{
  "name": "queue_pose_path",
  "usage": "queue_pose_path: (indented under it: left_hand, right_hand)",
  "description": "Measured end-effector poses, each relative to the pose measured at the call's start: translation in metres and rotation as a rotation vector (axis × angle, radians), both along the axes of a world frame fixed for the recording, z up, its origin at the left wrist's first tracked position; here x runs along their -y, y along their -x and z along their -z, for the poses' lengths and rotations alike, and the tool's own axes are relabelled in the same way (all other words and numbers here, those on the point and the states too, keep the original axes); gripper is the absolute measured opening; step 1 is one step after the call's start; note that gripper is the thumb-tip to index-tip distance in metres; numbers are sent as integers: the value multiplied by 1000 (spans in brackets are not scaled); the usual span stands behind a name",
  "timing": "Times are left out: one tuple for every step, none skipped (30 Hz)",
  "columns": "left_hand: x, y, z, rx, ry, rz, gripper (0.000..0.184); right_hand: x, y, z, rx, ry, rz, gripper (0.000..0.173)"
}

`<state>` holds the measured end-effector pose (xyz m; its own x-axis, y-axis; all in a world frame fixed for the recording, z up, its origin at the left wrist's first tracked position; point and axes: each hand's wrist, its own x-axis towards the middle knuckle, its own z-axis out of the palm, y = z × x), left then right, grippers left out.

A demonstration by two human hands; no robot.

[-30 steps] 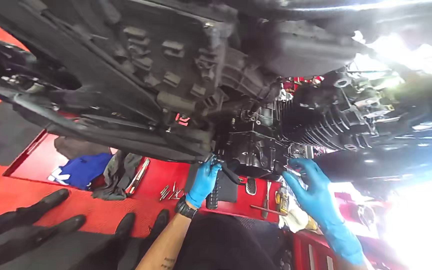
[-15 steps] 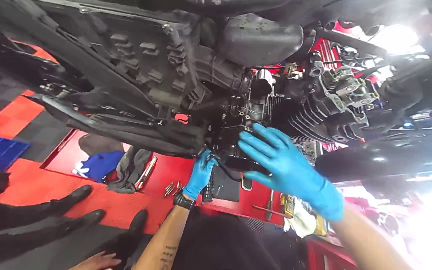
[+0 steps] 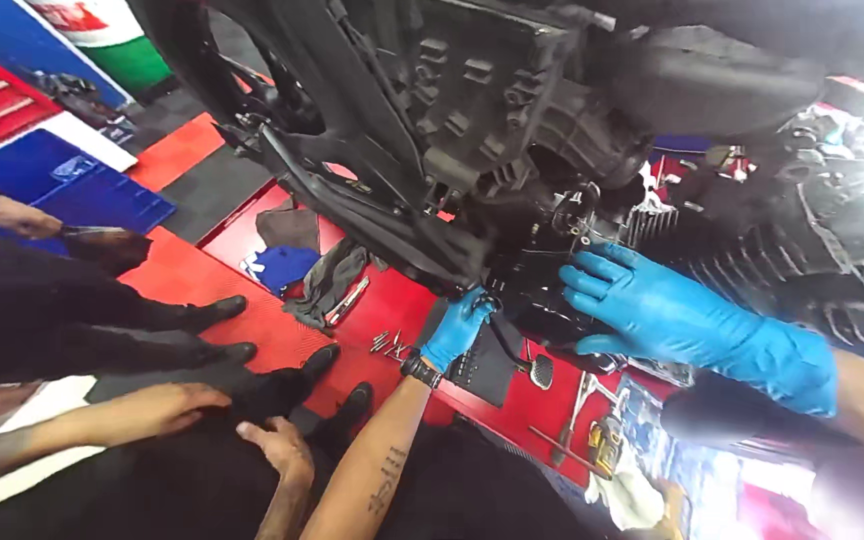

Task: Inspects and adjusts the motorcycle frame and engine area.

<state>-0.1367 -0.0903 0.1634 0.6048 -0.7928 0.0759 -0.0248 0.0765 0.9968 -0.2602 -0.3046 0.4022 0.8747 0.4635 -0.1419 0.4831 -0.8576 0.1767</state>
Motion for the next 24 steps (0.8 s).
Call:
queue_pose_path:
  left_hand:
    - [0, -1, 0, -8, 7, 0, 40]
    - [0, 0, 0, -17, 10, -4, 40]
    - [0, -2, 0, -26, 6, -5, 41]
    - [1, -2, -1, -34, -7, -2, 42]
    - [1, -2, -2, -40, -15, -1, 43]
    - [1, -2, -2, -44, -21, 4, 43]
    - [1, -2, -2, -46, -23, 7, 42]
    - [2, -2, -2, -47, -20, 5, 41]
    - [2, -2, -1, -47, -15, 3, 41]
    - [2, -2, 0, -43, -9, -2, 41]
    - [3, -2, 1, -37, -6, -4, 41]
    - [3, -2, 2, -34, -6, -5, 41]
    - [2, -1, 4, -30, -9, -5, 41]
    - [2, -1, 4, -26, -11, -4, 41]
    - [1, -1, 5, -23, -15, 0, 41]
    - [0, 0, 4, -21, -25, 6, 41]
    - [0, -1, 4, -19, -30, 8, 41]
    - [0, -1, 2, -16, -37, 8, 41]
    - [1, -1, 0, -6, -52, 10, 41]
    - [1, -1, -1, 14, -71, 9, 41]
    - [1, -2, -2, 32, -88, 9, 41]
    - [1, -2, -2, 42, -102, 9, 41]
    - [2, -1, -2, 48, -117, 11, 40]
    - [1, 0, -2, 48, -137, 17, 39]
  right_hand:
    - [3, 1, 3, 27, 1, 5, 65]
    - [5, 5, 6, 44, 3, 29, 68]
    - [7, 7, 8, 61, 10, 58, 71]
    - [7, 9, 9, 74, 13, 82, 72]
    - [7, 10, 10, 81, 11, 105, 72]
    - [6, 13, 11, 78, 0, 138, 71]
    - [4, 16, 12, 74, -8, 177, 70]
    - [1, 20, 13, 73, -29, 225, 70]
    - [-2, 23, 16, 85, -58, 277, 70]
    - [-5, 28, 19, 113, -91, 322, 70]
    - [-9, 32, 24, 150, -123, 361, 69]
    - [-12, 36, 28, 184, -149, 400, 68]
    - [-16, 40, 33, 214, -168, 438, 67]
    - [-20, 43, 36, 238, -171, 470, 66]
    - [-24, 45, 38, 255, -165, 497, 66]
    - [-28, 47, 39, 269, -151, 517, 66]
    - [-31, 48, 39, 278, -133, 532, 66]
    - [-32, 48, 38, 279, -122, 537, 66]
    - [-31, 47, 37, 278, -114, 527, 67]
    - [-28, 45, 36, 273, -115, 512, 67]
    - [-26, 43, 35, 268, -118, 506, 67]
    - [-26, 43, 34, 263, -123, 515, 66]
    - [-29, 44, 35, 262, -125, 541, 66]
    - [-34, 47, 37, 268, -125, 579, 66]
